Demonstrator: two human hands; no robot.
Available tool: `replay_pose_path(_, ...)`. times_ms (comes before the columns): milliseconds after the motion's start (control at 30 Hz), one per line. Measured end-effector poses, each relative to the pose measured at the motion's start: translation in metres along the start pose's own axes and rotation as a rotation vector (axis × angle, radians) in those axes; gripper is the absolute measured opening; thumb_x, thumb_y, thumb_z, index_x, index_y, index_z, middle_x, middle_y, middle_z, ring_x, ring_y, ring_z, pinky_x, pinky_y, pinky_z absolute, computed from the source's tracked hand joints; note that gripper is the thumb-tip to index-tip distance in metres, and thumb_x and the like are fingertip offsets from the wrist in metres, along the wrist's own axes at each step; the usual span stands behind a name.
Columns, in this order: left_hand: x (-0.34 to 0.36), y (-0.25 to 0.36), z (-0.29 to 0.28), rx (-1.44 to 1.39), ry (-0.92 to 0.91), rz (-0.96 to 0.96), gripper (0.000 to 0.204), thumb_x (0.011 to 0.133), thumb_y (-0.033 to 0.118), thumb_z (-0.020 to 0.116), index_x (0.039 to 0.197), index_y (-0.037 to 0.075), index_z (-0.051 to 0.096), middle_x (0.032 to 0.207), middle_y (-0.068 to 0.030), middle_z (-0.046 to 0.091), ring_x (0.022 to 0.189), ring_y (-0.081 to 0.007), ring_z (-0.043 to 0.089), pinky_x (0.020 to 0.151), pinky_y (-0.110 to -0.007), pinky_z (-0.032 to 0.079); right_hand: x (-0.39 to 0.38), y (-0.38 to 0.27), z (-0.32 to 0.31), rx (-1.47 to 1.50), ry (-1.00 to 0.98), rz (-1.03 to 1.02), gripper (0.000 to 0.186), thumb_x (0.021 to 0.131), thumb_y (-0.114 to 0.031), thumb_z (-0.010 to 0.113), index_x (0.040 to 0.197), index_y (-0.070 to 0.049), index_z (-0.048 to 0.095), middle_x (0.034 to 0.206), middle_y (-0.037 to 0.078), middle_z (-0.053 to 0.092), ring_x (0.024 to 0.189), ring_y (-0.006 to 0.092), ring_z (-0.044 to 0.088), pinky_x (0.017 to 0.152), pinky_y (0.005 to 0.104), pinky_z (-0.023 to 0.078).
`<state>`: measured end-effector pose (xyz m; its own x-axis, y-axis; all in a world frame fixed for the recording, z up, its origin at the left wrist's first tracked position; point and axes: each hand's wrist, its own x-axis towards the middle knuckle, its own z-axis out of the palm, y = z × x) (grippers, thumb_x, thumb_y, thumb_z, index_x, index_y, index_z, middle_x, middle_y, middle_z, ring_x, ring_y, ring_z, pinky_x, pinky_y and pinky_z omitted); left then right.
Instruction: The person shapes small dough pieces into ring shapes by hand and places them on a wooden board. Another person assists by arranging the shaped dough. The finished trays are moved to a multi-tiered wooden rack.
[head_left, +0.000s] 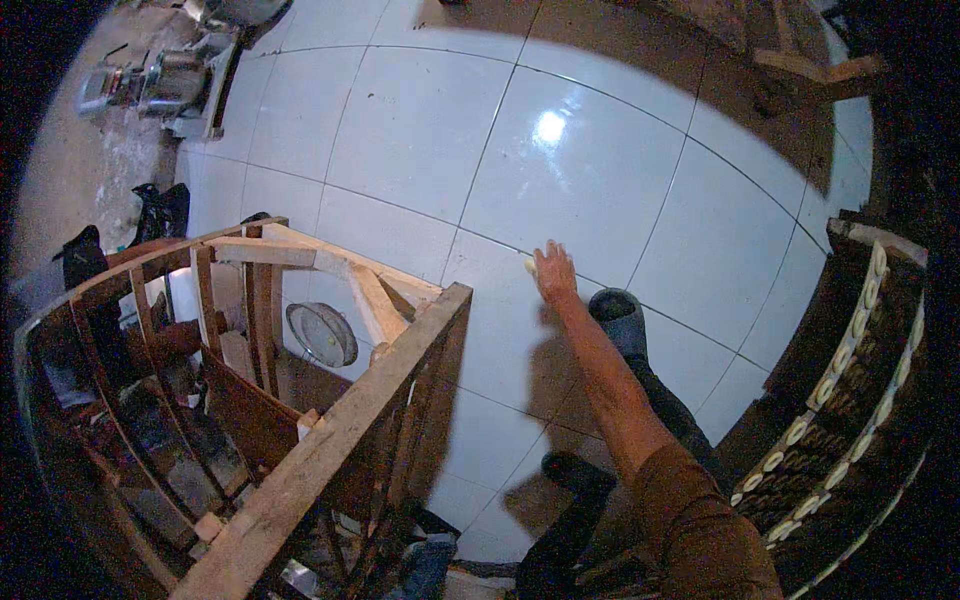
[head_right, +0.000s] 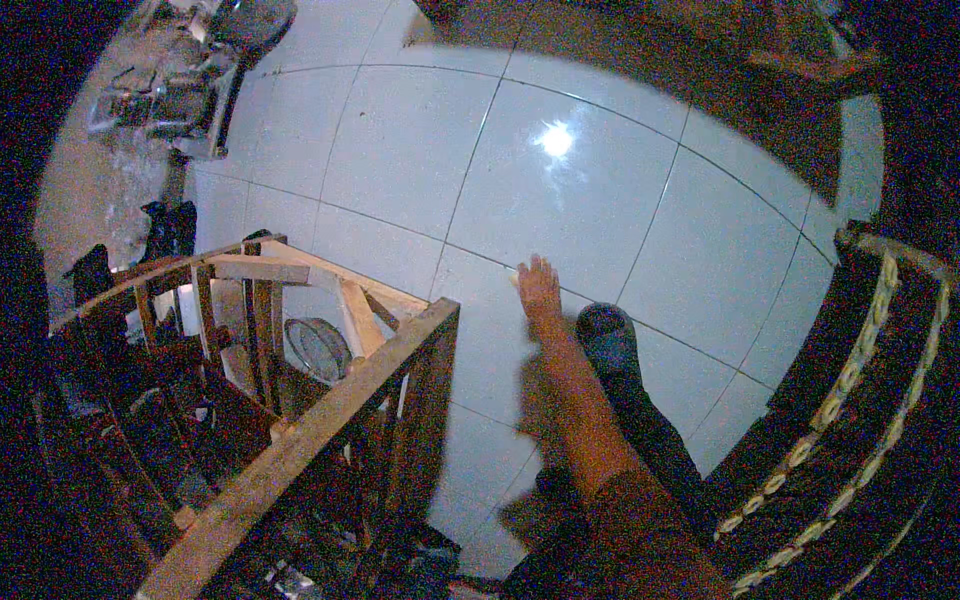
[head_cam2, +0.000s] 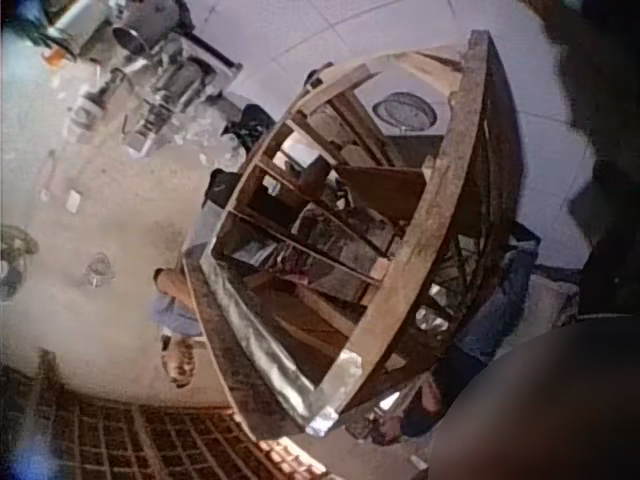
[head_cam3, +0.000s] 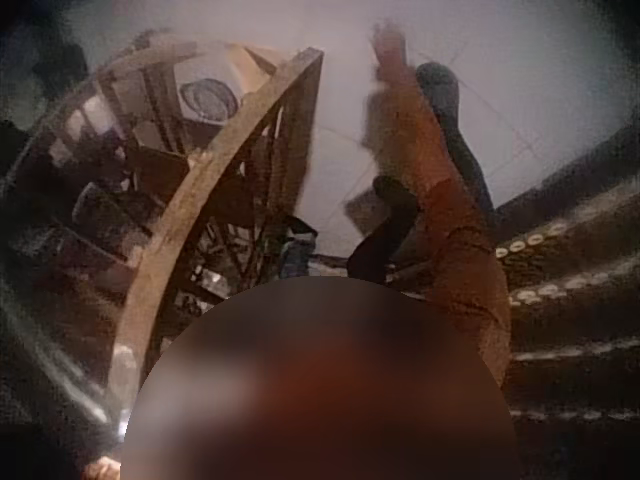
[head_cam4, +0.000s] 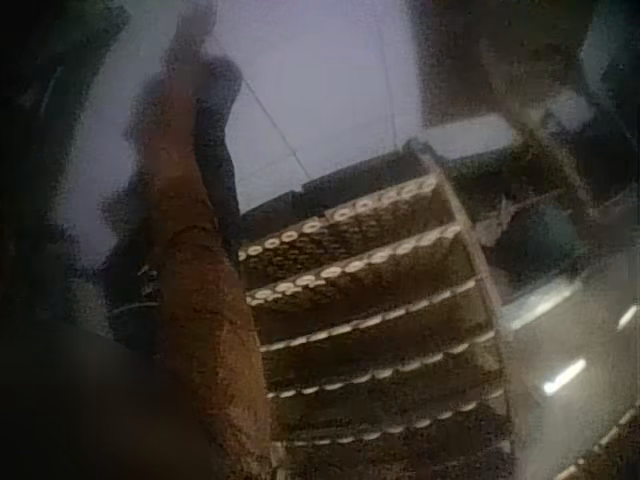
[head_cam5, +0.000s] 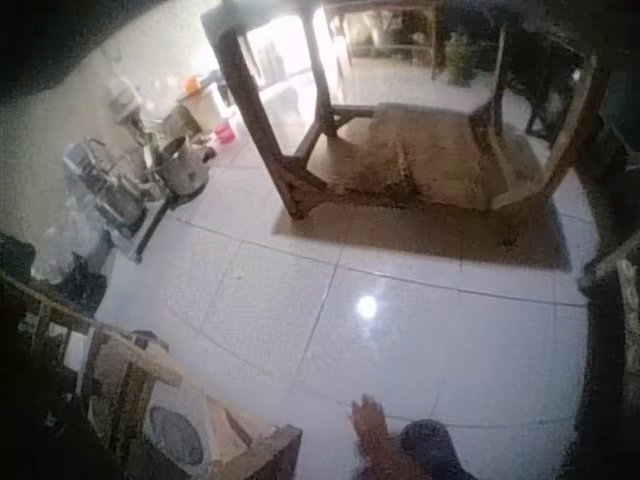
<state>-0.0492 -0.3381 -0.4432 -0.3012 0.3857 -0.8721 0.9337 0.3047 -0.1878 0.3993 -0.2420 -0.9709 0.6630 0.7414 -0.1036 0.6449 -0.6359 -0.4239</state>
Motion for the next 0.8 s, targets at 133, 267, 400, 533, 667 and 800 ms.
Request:
replay_pose_path(133,-0.036,0.018,-0.014,-0.005,-0.011,-0.016,0.041,0.096,0.029,0.055,0.126,0.002,0.052,0.122,-0.0154,0.059,0.115,-0.0291,0.054,0.101,-0.039,0.041,-0.002,-0.015,-0.061,0.637,-0.563,0.405,0.042,0.077,-0.021,0.075,0.113,-0.004,0.059,0.107,0.018,0.063,0.091,0.0308,0.064,0.078,0.0412,0.052)
replay_pose_path(267,-0.088,0.035,-0.031,-0.051,-0.059,0.033,0.039,0.096,0.028,0.056,0.125,0.003,0.053,0.12,-0.0139,0.06,0.114,-0.0281,0.055,0.1,-0.039,0.042,-0.069,-0.022,-0.13,0.838,-0.319,0.263,0.042,0.071,-0.018,0.082,0.106,-0.003,0.064,0.091,0.01,0.069,0.078,0.0185,0.064,0.068,0.0351,0.052)
replay_pose_path(400,-0.186,0.045,-0.025,-0.25,-0.05,0.082,0.037,0.095,0.027,0.058,0.125,0.003,0.054,0.118,-0.0124,0.062,0.112,-0.0271,0.057,0.1,-0.039,0.043,-0.093,-0.092,-0.332,0.953,-0.562,0.174,0.033,0.071,-0.022,0.083,0.084,-0.004,0.058,0.076,0.005,0.06,0.068,0.0154,0.054,0.063,0.0315,0.048)
replay_pose_path(533,-0.254,0.108,-0.062,-0.601,0.007,0.316,0.036,0.095,0.025,0.06,0.124,0.004,0.054,0.116,-0.0109,0.063,0.11,-0.0262,0.058,0.099,-0.039,0.044,-0.135,-0.169,-0.504,0.902,-0.561,0.069,0.026,0.072,-0.005,0.074,0.074,-0.006,0.049,0.072,0.0,0.054,0.066,0.0106,0.052,0.06,0.0291,0.046)
replay_pose_path(667,-0.255,0.12,-0.034,-1.331,0.112,0.528,0.029,0.092,0.016,0.063,0.116,0.002,0.059,0.11,-0.0099,0.065,0.104,-0.019,0.06,0.093,-0.032,0.047,-0.184,-0.262,-0.631,0.91,-0.958,-0.215,0.022,0.072,-0.003,0.074,0.092,-0.002,0.064,0.074,-0.003,0.057,0.074,0.0089,0.057,0.071,0.0284,0.051)
replay_pose_path(800,-0.334,0.095,-0.104,-1.325,0.363,0.603,0.02,0.091,0.011,0.062,0.106,-0.002,0.065,0.101,-0.0066,0.067,0.099,-0.016,0.061,0.088,-0.03,0.048,-0.185,-0.388,-0.733,0.844,-1.109,-0.585,0.042,0.075,-0.011,0.076,0.114,-0.003,0.06,0.101,0.012,0.063,0.091,0.0239,0.063,0.082,0.0368,0.052)
